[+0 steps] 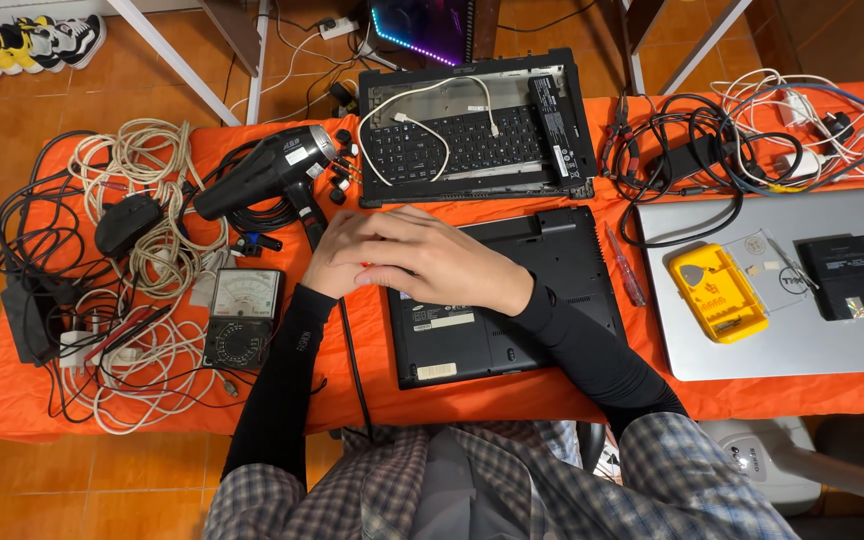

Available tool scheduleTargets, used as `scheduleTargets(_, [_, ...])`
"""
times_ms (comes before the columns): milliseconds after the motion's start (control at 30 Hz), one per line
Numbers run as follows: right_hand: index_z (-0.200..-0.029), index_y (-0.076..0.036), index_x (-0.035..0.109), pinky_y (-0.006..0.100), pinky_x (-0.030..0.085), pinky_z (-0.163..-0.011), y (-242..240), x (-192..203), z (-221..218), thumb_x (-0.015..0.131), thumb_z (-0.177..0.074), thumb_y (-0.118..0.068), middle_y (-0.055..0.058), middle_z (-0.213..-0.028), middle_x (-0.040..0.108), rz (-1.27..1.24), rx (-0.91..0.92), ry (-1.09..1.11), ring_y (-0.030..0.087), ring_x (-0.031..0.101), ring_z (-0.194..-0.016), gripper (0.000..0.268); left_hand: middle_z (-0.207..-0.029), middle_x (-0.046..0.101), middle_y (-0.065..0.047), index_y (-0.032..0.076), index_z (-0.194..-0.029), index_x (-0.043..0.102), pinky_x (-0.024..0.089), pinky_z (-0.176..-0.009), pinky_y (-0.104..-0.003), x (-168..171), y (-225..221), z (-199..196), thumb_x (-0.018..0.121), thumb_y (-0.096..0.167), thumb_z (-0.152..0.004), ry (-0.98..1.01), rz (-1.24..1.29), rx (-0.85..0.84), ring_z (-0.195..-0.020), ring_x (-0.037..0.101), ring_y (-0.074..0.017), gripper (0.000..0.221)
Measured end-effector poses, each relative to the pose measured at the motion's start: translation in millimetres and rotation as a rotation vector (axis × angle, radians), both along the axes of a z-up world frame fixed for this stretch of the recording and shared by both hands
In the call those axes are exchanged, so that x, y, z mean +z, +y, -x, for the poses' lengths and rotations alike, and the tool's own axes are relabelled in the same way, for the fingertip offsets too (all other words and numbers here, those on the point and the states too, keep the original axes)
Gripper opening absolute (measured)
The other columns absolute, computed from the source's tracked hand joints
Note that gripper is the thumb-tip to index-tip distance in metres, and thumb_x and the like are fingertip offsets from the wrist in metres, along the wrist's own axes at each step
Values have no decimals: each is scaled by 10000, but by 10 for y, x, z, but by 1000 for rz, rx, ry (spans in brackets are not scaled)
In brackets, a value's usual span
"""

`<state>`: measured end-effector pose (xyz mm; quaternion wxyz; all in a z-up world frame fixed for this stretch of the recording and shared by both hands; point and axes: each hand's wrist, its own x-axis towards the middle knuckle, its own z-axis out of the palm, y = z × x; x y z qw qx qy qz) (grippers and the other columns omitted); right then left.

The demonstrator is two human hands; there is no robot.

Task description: Using a screwdriver to remove screws from the bottom casing of a laptop for disassembly.

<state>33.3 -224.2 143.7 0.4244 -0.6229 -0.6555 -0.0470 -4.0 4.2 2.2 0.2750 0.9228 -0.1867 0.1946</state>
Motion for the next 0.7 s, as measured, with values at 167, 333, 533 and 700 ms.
scheduleTargets(167, [-1306,-152,689,407,487,-1038,13,-121,-19,653,-1041,-217,51,-1110,630,79,-22,19,257,621,-1088,275,-982,686,-74,66,-965,674,441,-990,-435,-9,18,-12,742,177,-828,-112,-70,-64,-1000,626,-285,189])
scheduleTargets(333, [-1341,-152,646,409,472,-1118,-1,-119,-15,609,-1098,-169,19,-1234,655,39,-13,47,245,632,-1165,247,-924,683,-56,68,-916,669,455,-1000,-431,-30,-12,-22,753,185,-849,25,-90,32,-958,630,-276,158])
scheduleTargets(533, [-1307,-187,687,404,475,-1028,12,-131,-26,676,-1009,-237,76,-1087,598,-2,-34,14,293,601,-1066,302,-933,684,-61,56,-966,671,448,-995,-432,94,-50,-3,770,176,-846,0,-44,-9,-950,632,-263,196])
scheduleTargets(700, [-1314,-117,671,399,477,-1054,0,-134,-15,629,-1069,-173,77,-1113,614,68,-55,83,278,613,-1072,254,-964,701,-60,66,-959,676,453,-1002,-419,-32,-26,-18,735,110,-788,-69,-105,25,-987,643,-268,186])
